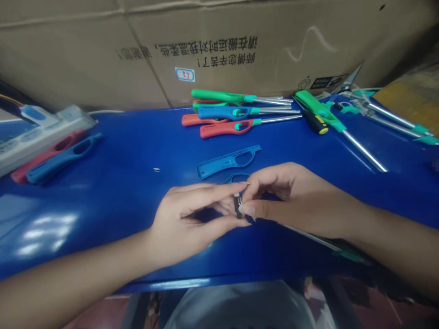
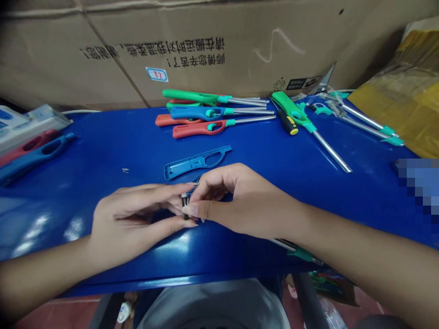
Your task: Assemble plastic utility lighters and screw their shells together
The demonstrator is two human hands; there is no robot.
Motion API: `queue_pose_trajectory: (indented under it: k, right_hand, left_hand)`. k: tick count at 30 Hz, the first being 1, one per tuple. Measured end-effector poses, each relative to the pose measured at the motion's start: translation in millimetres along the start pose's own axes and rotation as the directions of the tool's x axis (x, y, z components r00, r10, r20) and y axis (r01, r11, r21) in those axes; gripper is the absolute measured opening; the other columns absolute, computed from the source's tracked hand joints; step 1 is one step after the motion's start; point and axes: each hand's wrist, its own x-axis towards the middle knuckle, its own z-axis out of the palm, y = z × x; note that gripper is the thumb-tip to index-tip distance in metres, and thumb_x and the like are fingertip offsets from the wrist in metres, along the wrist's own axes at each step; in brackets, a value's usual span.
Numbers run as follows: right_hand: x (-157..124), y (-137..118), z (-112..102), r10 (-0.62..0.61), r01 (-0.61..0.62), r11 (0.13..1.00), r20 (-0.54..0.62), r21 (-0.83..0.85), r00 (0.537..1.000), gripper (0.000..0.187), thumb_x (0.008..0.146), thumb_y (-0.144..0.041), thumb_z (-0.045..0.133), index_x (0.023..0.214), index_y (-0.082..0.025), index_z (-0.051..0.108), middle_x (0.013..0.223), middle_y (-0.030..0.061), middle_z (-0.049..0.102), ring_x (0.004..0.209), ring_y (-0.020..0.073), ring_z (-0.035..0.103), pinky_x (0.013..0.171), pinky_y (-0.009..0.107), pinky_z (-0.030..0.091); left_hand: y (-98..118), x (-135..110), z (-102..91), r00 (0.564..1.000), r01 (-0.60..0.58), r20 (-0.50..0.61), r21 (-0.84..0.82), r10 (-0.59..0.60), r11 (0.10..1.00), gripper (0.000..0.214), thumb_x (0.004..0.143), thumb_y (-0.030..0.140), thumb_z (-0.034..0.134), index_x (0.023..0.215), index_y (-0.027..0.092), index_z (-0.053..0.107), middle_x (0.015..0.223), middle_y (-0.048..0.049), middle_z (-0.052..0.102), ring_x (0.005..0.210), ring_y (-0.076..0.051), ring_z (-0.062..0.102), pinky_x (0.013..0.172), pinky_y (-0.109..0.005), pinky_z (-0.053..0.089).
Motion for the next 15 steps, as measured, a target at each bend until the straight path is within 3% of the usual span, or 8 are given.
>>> queue_pose_trajectory:
  k: [15]
  right_hand:
    - [-0.8,1.9,-1.4,0.019,-0.018,0.999,0.019,-0.029,1.000,0.007,0.085,-0.023,0.073,0.079,-0.018,0.073,0.081,0.0015,0.075,0.076,0.0153,0.067,0.068,0.028,0.048]
  left_hand:
    - [0.8,-1.2,-0.7,0.999,-0.038,0.028,0.059,0.037,0.998,0.054,0.075,0.009,0.088,0.125,0.021,0.074,0.091,-0.0032,0.081,0.073,-0.010,0.075,0.077,-0.017,0.063]
